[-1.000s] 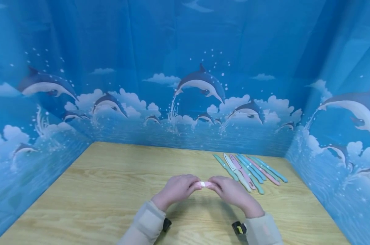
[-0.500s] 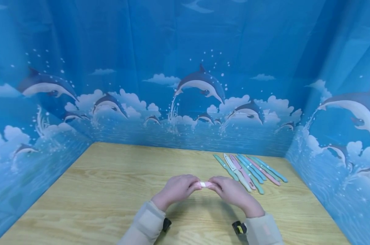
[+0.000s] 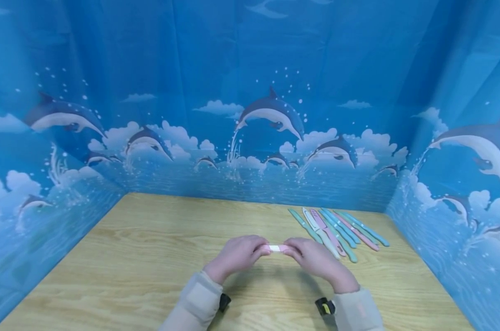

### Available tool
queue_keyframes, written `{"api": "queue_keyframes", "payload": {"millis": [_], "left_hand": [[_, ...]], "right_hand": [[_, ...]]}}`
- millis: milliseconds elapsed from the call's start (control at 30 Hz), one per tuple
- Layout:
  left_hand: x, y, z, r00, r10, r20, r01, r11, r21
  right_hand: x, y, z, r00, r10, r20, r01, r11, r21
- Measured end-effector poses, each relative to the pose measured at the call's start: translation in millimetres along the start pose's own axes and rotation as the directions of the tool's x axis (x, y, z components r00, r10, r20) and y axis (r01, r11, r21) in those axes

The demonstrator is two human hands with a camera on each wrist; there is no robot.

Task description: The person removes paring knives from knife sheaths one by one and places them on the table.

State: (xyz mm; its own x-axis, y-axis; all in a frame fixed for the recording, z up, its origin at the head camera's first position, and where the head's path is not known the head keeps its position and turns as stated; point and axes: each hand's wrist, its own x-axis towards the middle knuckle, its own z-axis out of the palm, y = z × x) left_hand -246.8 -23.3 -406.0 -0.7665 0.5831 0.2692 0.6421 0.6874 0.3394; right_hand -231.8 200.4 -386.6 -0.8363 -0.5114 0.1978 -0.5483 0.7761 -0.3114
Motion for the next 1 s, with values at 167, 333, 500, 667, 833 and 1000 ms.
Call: {"api": "queue_keyframes", "payload": {"millis": [167,333,500,667,833,1000], "left_hand": [[-0.4,-0.5,-2.6,1.0,-0.013,0.01,0.013,1.0,-0.014],[0.0,-2.3,-1.8,1.0,0.001,0.006,-0.001,1.0,-0.005],[-0.5,-2.4,-1.1,1.0,0.005,0.01,-0.005,1.0,-0.008],[-0.8,-2.4,-1.5,1.0,0.002,0.014,-0.002,1.0,-0.014],[-0.8,-3.1,-1.6,1.0,0.004,0.007,-0.004,1.0,-0.014],[-0.7,-3.0,-2.0,1.0,0.006,0.001,-0.006,1.0,-0.013]], "right_hand": [[0.3,-0.2,-0.9,1.0,-0.007,-0.008,0.007,1.0,-0.007],[-0.1,-1.0,-2.4,1.0,-0.005,0.004,0.005,1.0,0.016],[-0.8,-0.2,-2.4,1.0,0.007,0.018,-0.008,0.999,0.033],[-0.8,0.7,-1.7,1.0,-0.002,0.015,0.001,1.0,0.023],[-0.9,0.3,-1.8,1.0,-0.002,0.01,0.002,1.0,0.015],[-1.2,-0.5,-2.7,1.0,0.005,0.012,-0.005,1.0,0.015]]}}
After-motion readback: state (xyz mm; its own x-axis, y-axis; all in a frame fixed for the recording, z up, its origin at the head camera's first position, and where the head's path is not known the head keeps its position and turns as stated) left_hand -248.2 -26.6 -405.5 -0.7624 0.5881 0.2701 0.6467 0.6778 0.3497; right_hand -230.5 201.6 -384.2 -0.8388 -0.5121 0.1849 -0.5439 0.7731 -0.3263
